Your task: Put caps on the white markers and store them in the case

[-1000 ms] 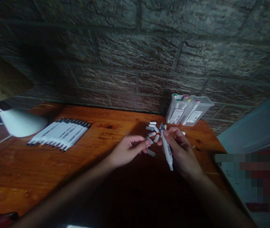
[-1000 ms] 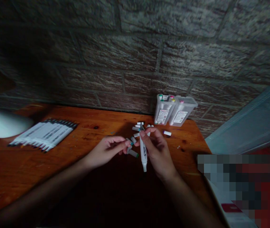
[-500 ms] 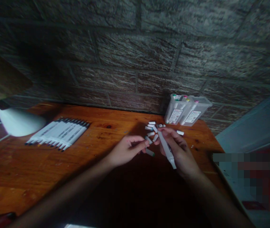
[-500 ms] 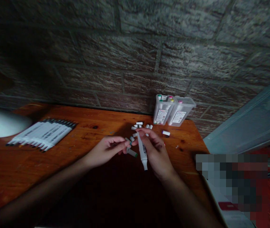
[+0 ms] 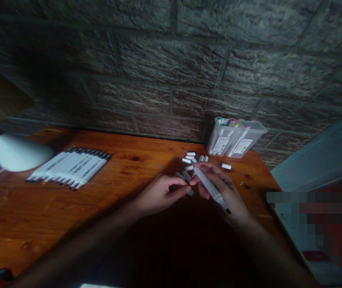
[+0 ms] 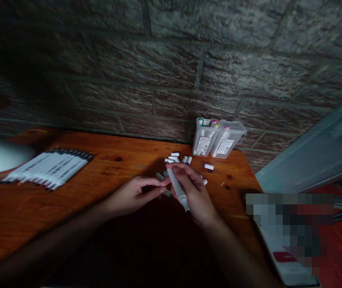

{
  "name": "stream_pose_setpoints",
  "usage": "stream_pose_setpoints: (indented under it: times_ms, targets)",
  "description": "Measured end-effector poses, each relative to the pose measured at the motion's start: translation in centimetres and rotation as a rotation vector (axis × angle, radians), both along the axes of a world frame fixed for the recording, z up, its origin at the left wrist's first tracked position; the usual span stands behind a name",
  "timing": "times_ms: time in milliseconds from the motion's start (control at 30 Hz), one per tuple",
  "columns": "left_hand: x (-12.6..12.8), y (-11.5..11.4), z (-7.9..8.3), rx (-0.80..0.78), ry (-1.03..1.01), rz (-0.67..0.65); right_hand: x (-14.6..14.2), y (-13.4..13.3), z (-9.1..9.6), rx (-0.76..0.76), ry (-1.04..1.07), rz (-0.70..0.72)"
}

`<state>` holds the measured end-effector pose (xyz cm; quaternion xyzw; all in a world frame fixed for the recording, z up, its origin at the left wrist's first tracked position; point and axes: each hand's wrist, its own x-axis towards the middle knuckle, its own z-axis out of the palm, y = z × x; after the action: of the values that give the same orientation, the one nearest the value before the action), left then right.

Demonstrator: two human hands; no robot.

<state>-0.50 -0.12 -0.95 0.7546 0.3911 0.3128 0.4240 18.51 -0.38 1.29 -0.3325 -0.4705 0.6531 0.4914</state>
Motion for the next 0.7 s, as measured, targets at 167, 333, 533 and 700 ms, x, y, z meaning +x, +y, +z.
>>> stream_pose_setpoints:
  times_ms: [167, 333, 533, 700]
  targets:
    - [0.11, -0.19, -0.08, 0.117, 0.086, -0.066, -0.19, -0.26, 0.08, 0.006, -0.072, 0.074]
    - [-0.14, -0.03, 0.04, 0.164, 0.077, -0.059, -0.57, -0.42, 0.10, 0.050, -0.188, 0.073]
    - [-0.12, -0.01, 0.15, 0.172, 0.081, -0.052, -0.57, -0.32, 0.02, 0.047, -0.184, 0.067]
    - [0.02, -0.06, 0.34, 0.178, 0.085, -0.068, -0.59, -0.39, 0.31, 0.032, -0.157, 0.087]
